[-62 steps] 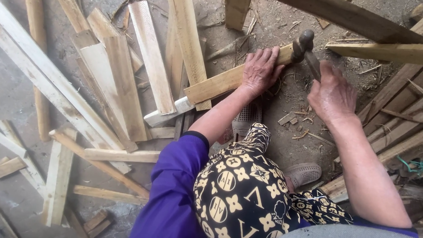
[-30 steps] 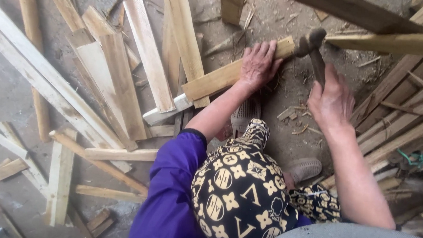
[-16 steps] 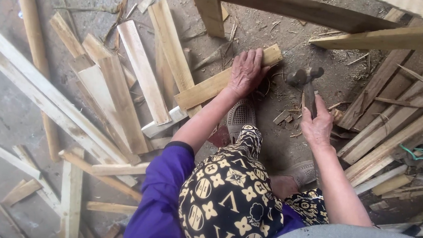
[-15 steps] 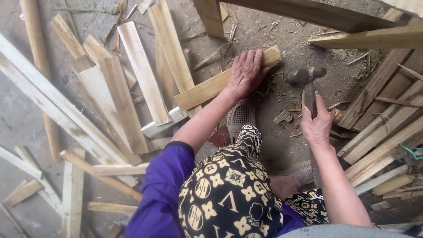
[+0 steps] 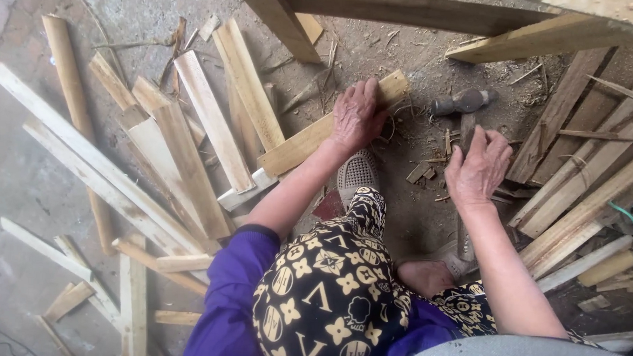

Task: The person assembles a wooden stool by attaching a small wooden piece to the side of the seat. They use a hammer to drive nails into the wood, securing the piece in place.

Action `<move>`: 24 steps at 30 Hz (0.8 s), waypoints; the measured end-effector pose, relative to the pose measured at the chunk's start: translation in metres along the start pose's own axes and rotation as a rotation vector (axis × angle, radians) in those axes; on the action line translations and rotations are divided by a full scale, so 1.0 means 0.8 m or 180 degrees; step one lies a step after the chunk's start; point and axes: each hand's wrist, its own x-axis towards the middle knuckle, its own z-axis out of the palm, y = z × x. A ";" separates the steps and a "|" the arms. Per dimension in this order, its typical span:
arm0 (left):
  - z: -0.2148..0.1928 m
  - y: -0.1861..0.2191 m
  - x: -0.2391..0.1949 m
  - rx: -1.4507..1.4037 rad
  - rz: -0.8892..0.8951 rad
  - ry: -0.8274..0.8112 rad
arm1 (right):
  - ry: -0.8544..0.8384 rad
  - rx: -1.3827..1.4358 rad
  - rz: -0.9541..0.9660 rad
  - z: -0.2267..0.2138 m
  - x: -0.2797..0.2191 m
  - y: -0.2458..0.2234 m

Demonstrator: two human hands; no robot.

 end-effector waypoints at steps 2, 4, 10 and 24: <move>-0.036 0.011 -0.003 -0.0161 0.0052 -0.0159 | -0.0178 0.0774 -0.0019 -0.032 0.025 -0.053; -0.055 0.013 -0.008 -0.0316 0.0109 -0.0318 | -0.0342 0.1555 -0.0041 -0.029 0.031 -0.080; -0.149 0.017 -0.012 -0.0965 0.0050 -0.1166 | -0.2215 0.4706 0.0580 -0.022 0.036 -0.184; -0.182 0.025 -0.013 -0.2000 -0.0202 -0.1474 | -0.1666 0.4903 0.1932 0.037 0.024 -0.184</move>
